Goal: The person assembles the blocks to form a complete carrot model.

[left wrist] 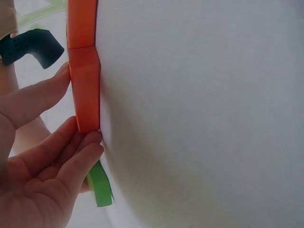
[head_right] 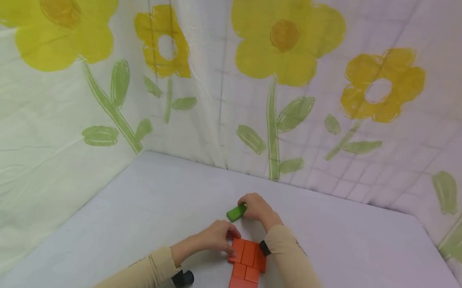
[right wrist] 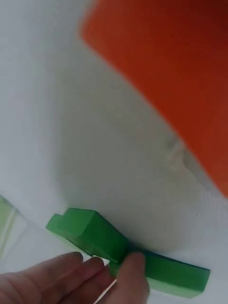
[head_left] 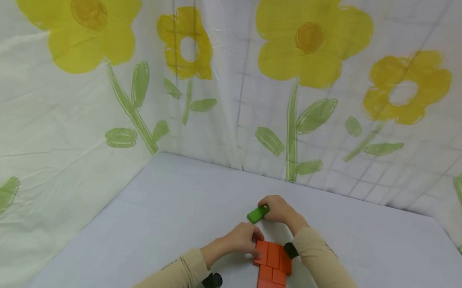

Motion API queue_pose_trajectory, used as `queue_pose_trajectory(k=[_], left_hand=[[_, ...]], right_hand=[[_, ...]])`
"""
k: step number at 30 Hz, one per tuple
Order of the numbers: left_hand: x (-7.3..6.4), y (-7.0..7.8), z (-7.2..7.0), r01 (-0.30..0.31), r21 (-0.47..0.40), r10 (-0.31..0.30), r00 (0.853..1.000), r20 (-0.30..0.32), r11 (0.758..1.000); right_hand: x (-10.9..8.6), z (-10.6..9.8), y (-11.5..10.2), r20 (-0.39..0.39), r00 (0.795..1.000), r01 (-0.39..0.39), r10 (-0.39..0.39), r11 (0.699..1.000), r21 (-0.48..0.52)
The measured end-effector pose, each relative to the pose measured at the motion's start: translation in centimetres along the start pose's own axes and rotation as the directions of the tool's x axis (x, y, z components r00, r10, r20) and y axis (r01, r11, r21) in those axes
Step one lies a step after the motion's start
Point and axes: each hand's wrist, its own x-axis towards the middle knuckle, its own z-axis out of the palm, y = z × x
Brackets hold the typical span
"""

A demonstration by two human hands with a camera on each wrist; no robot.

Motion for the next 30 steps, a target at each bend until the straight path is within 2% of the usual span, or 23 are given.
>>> queue_pose_trajectory(k=[3,6,10,13,15,23,30], left_hand=[[0.1,0.0,0.0,-0.007,-0.004,0.007,1.0,0.004,1.0],[0.2,-0.1,0.0,-0.017,0.002,0.017,1.0,0.007,1.0],[0.3,-0.2,0.0,-0.026,0.007,0.026,1.0,0.002,1.0],[0.3,-0.3,0.0,-0.022,0.004,0.022,1.0,0.001,1.0],[0.2,-0.3,0.0,-0.025,0.003,0.025,1.0,0.0,1.0],[0.1,-0.4,-0.1,-0.018,-0.004,0.018,1.0,-0.011,1.0],[0.1,-0.4,0.1,-0.016,-0.019,0.016,1.0,-0.005,1.0]], right_hand=[[-0.6,-0.3,0.4,-0.061,0.998,0.028,-0.027,1.0,0.012],[-1.3,-0.5,0.9,-0.121,0.992,0.028,-0.022,0.999,0.047],[-2.8,-0.8,1.0,-0.155,0.987,-0.002,0.03,0.985,0.175],[-4.3,-1.1,0.9,-0.138,0.987,-0.038,0.077,0.962,0.271],[-5.4,-1.2,1.0,-0.122,0.987,-0.068,0.109,0.952,0.299],[-7.7,-1.0,1.7,-0.066,0.981,-0.157,0.183,0.946,0.285],[-8.5,-0.4,2.1,-0.007,0.983,-0.175,0.184,0.944,0.281]])
